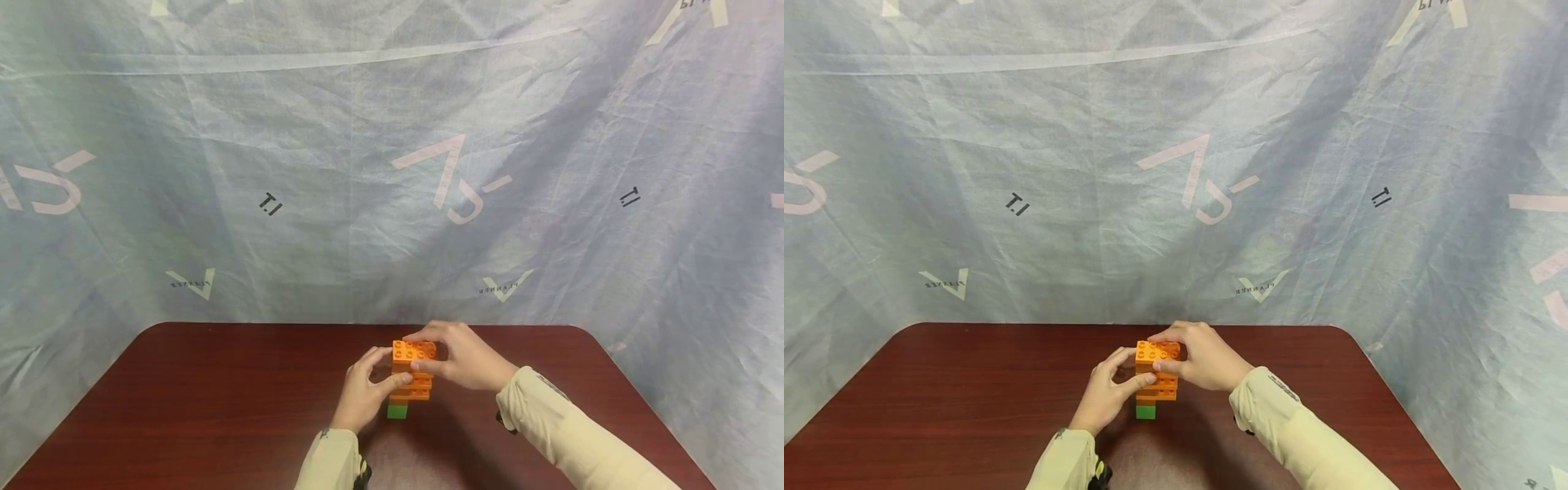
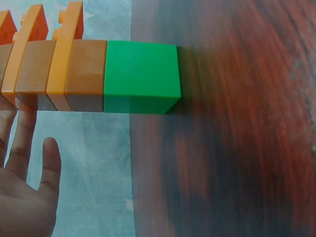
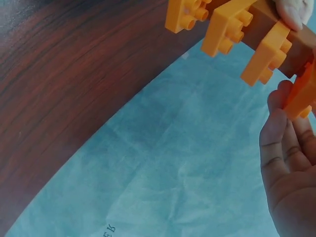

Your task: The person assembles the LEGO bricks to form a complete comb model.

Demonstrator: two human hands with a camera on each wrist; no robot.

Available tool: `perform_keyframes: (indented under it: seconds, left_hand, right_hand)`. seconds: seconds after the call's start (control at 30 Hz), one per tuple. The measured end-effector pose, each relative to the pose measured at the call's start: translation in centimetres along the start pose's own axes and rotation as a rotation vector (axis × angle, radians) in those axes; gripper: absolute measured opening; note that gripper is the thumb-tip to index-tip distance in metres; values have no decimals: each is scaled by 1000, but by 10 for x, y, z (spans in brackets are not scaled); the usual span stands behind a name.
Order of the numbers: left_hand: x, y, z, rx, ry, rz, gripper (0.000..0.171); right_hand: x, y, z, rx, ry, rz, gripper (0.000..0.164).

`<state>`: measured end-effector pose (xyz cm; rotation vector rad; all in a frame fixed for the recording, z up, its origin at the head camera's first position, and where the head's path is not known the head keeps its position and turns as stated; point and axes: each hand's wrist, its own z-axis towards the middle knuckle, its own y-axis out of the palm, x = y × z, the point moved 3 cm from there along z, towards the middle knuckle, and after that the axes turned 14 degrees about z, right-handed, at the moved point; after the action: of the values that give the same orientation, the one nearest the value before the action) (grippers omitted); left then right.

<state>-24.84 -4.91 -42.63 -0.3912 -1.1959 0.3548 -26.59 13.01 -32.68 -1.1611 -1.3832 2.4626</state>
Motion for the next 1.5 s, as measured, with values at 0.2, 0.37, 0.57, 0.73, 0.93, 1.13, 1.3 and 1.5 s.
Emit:
perform_keyframes:
  seconds: [0.2, 0.37, 0.57, 0.73, 0.93, 1.13, 1.3, 1.5]
  left_hand:
    - [1, 0, 1, -6, 6, 6, 44]
    - [-1, -1, 2, -10, -4, 1, 45]
    - [-2, -1, 2, -16, -11, -12, 46]
    - [-1, -1, 2, -16, -9, -9, 44]
    - [-1, -2, 3, -11, 15, -1, 43]
    - [1, -2, 4, -30, 10, 15, 44]
    - [2, -3, 4, -19, 42, 40, 42]
    - [1, -3, 2, -39, 26, 48, 45]
  right_hand:
    - [0, -2, 3, -26, 41, 21, 38]
    - [0, -4, 7, -48, 107, 41, 38]
    - [-2, -6, 12, -77, 158, 37, 38]
    - [-5, -6, 13, -65, 169, 13, 38]
    - [-1, 2, 2, 21, 153, 32, 40]
    - [6, 11, -8, 122, 113, 82, 41]
    - [7, 16, -13, 171, 118, 130, 41]
    - [7, 24, -17, 207, 83, 149, 42]
